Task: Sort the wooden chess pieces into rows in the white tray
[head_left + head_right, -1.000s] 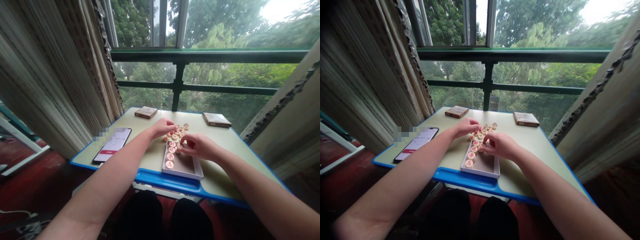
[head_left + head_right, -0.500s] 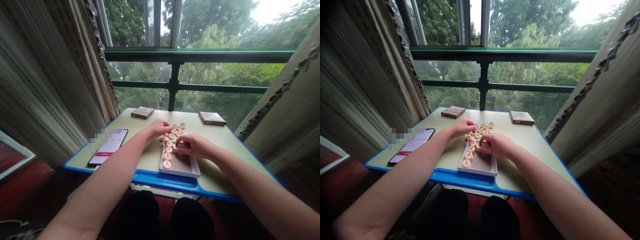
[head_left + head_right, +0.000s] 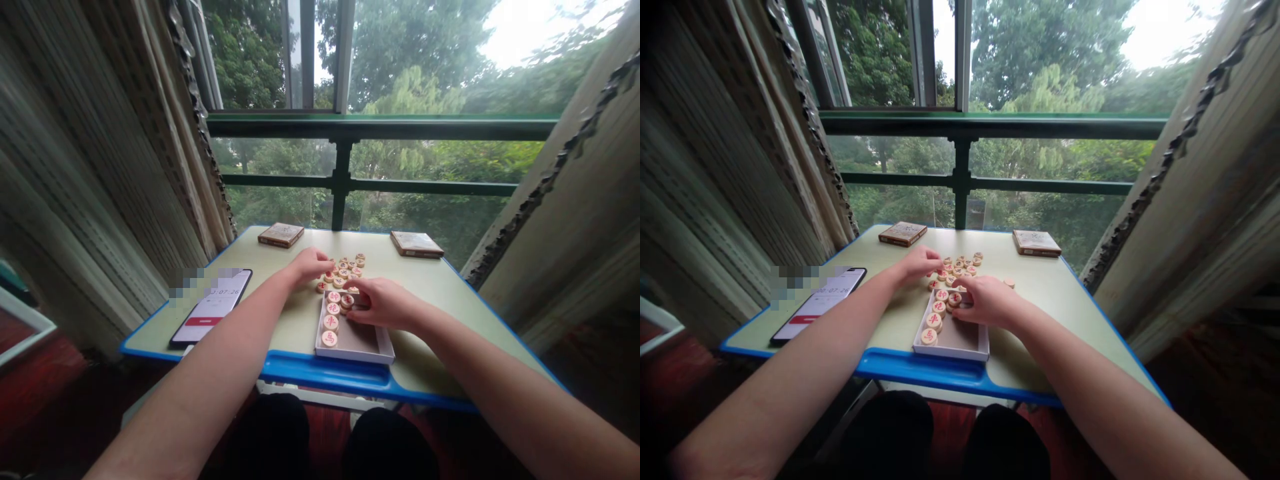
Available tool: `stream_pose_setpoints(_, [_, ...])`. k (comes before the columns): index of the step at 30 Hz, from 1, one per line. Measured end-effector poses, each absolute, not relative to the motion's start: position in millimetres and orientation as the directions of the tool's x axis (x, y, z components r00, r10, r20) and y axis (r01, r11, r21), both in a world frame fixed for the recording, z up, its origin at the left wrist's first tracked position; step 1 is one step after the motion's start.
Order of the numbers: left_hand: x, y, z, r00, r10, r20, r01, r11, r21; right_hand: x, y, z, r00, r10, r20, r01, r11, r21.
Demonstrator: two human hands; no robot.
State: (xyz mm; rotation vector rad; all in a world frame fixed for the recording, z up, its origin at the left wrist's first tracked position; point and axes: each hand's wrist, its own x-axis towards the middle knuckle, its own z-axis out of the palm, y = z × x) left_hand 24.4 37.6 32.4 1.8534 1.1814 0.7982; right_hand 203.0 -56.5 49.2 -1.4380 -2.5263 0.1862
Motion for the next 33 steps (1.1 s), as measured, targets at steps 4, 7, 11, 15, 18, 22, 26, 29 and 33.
stream_pose_setpoints(4, [24.1,39.9,28.7,0.378,0.920,0.104,0.414,-0.268,0.870,200.6,-56.7,48.3,-0.473,0.867,0.156,0.846,0.497,-0.195])
stream_pose_setpoints(7, [24.1,38.6,29.8,0.386,0.917,0.098,0.424,-0.271,0.864,201.3,-55.1,47.3,-0.471,0.868,0.156,0.848,0.495,-0.189])
stream_pose_setpoints(11, [24.0,35.9,32.1,0.404,0.910,0.086,0.453,-0.282,0.846,203.3,-54.4,49.1,-0.488,0.863,0.128,0.836,0.505,-0.215])
stream_pose_setpoints(15, [24.2,35.7,32.1,0.403,0.911,0.085,0.463,-0.282,0.840,203.9,-54.3,50.3,-0.494,0.862,0.113,0.827,0.506,-0.242])
stream_pose_setpoints(18, [24.7,37.5,29.7,0.412,0.906,0.098,0.468,-0.303,0.830,204.0,-53.0,48.6,-0.488,0.864,0.124,0.830,0.504,-0.241])
stream_pose_setpoints(22, [25.2,39.8,25.7,0.413,0.904,0.109,0.495,-0.323,0.807,204.2,-51.7,46.7,-0.493,0.858,0.144,0.822,0.513,-0.248])
stream_pose_setpoints(26, [24.8,37.1,27.4,0.426,0.900,0.094,0.493,-0.319,0.810,202.9,-53.0,47.7,-0.484,0.864,0.142,0.833,0.504,-0.230])
stream_pose_setpoints(29, [24.6,32.9,31.1,0.521,0.853,0.028,0.468,-0.312,0.827,202.1,-53.5,47.4,-0.477,0.864,0.162,0.841,0.502,-0.201])
stream_pose_setpoints(33, [23.1,30.1,34.0,0.648,0.759,-0.058,0.429,-0.301,0.852,203.3,-52.5,45.6,-0.492,0.853,0.173,0.834,0.519,-0.187])
